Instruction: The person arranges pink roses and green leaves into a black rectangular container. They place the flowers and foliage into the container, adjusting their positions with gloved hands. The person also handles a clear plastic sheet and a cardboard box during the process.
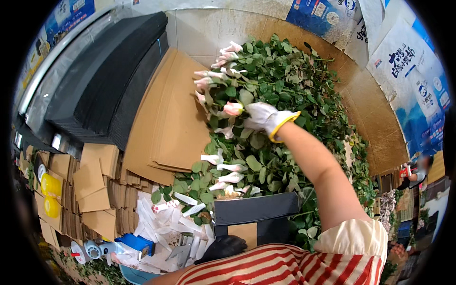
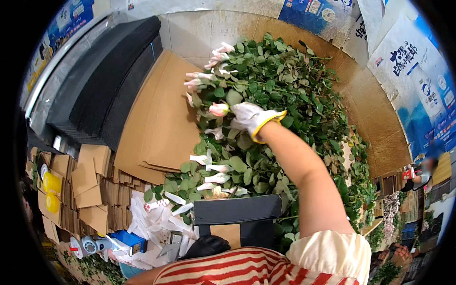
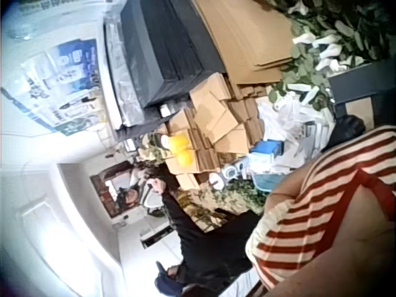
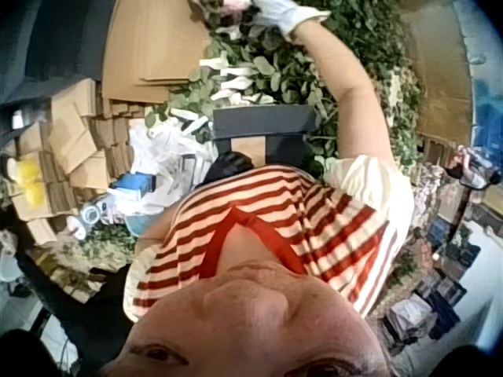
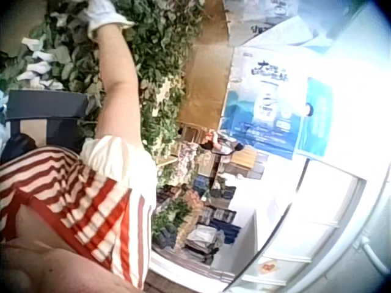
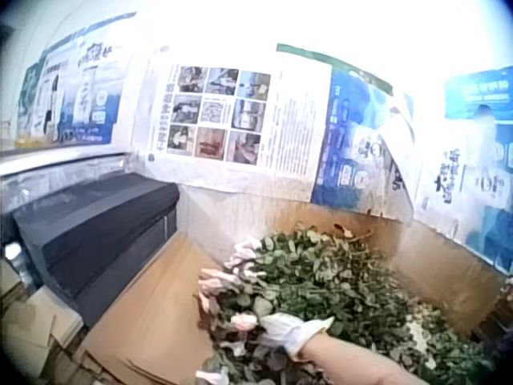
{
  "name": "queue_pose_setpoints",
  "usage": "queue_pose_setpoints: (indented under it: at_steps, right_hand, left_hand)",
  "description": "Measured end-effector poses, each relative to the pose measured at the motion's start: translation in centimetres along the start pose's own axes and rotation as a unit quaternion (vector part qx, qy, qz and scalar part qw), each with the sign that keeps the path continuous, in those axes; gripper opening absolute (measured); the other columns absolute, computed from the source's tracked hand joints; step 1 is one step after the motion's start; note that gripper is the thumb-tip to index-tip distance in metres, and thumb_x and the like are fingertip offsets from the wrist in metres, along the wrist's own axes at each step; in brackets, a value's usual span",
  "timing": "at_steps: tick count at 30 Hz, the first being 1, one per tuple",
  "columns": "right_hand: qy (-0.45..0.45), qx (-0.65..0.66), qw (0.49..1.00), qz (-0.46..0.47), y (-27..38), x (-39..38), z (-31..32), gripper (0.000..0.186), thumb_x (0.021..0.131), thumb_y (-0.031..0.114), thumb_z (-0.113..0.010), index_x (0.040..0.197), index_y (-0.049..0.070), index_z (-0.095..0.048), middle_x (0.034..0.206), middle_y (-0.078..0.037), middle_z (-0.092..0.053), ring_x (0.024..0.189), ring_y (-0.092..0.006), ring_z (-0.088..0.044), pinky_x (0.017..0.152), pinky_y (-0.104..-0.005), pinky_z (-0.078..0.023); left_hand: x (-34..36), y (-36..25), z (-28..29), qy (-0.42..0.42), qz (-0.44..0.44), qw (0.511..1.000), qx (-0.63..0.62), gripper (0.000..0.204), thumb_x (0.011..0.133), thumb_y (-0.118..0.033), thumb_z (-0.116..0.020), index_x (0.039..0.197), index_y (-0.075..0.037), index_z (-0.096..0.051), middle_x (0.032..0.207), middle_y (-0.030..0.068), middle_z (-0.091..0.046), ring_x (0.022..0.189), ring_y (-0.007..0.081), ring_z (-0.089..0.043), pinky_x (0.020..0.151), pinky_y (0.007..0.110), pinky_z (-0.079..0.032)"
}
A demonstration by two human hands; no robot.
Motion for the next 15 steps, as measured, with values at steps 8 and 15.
queue_pose_setpoints:
  at_steps: [8,15]
  right_hand:
    - [-0.011,0.076,0.995,-0.065,3.6,-1.5,11.6,0.021,0.085,0.017,-0.060,0.099,0.006,-0.070,0.093,-0.020,-0.071,0.086,-0.0370,-0.070,0.079,-0.0458,-0.056]
    - [0.009,0.027,0.996,-0.088,2.4,-2.4,-2.8,0.045,0.085,0.016,-0.058,0.128,0.003,-0.050,0.102,-0.021,-0.070,0.094,-0.0366,-0.069,0.079,-0.0478,-0.055]
  left_hand:
    - [0.0,-1.0,0.4,0.007,0.023,0.999,0.040,0.028,0.089,-0.021,-0.064,0.114,-0.009,-0.068,0.112,0.0073,-0.065,0.106,0.0243,-0.063,0.086,0.038,-0.052]
    - [0.5,-1.4,1.4,0.037,0.030,0.998,0.027,0.026,0.090,-0.023,-0.066,0.109,-0.005,-0.067,0.110,0.0099,-0.064,0.106,0.0274,-0.062,0.090,0.038,-0.050]
Point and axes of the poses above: each hand's wrist, its own x-axis towards the middle knuckle, its own z-axis out of the back of the hand, y = z × x, the point moved 6 cm from there along x, towards the middle knuckle
